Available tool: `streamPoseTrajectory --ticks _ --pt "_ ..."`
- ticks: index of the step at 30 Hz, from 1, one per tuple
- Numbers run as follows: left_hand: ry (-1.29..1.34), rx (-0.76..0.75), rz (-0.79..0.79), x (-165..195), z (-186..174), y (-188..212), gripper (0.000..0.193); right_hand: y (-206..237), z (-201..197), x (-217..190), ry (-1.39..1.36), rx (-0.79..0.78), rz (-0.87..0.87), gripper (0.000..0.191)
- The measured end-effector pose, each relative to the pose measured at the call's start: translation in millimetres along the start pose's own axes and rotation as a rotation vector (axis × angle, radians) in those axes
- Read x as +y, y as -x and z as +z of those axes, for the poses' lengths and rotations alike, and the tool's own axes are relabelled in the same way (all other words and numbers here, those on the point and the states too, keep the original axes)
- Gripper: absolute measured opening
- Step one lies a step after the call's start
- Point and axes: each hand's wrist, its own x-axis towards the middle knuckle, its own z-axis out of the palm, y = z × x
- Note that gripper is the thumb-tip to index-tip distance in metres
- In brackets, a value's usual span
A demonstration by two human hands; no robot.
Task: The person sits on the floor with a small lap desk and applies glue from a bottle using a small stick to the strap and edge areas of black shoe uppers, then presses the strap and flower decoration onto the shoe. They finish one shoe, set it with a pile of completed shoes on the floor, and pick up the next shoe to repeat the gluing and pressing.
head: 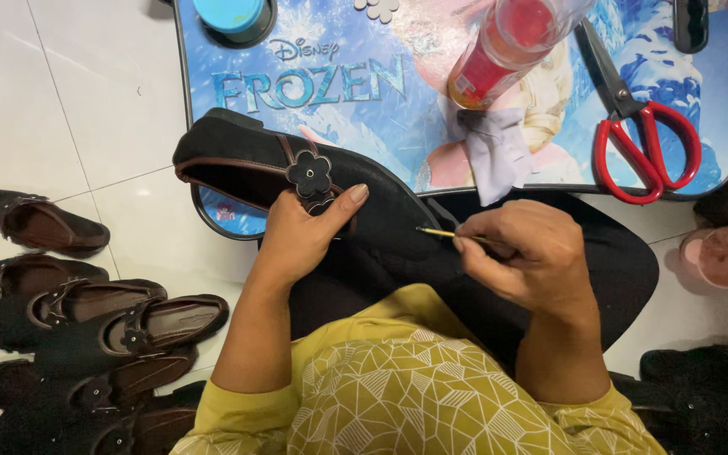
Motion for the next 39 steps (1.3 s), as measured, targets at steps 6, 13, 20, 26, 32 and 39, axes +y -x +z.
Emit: streamPoseTrajectory --ticks 6,13,20,26,32,39 --pt "-0.023 0.014 -0.021 1.2 -1.0 0.5 0.044 -0.4 2.5 -3.0 -0.046 0.03 0.098 0.011" --pt "-0.026 0.013 -0.034 2.3 -1.7 0.5 0.043 5.6 8.6 5.3 -0.219 0.004 0.199 0.009" --pt "0.015 0.002 -0.005 3.6 -1.8 1.3 0.04 11.3 13.3 13.7 -0.238 0.005 0.181 0.007" --pt "0.005 0.004 -0.012 0.5 -2.3 1.1 0.04 16.1 14.1 21.2 -0.259 -0.035 0.227 0.006" --pt "0.037 0.005 0.016 -2.5 -1.2 1.1 0.038 22.3 14.8 32.2 -0.387 -0.015 0.291 0.008" --pt "0.018 0.005 -0.014 -0.3 -2.0 1.2 0.038 26.1 18.3 45.3 -0.447 -0.034 0.263 0.008"
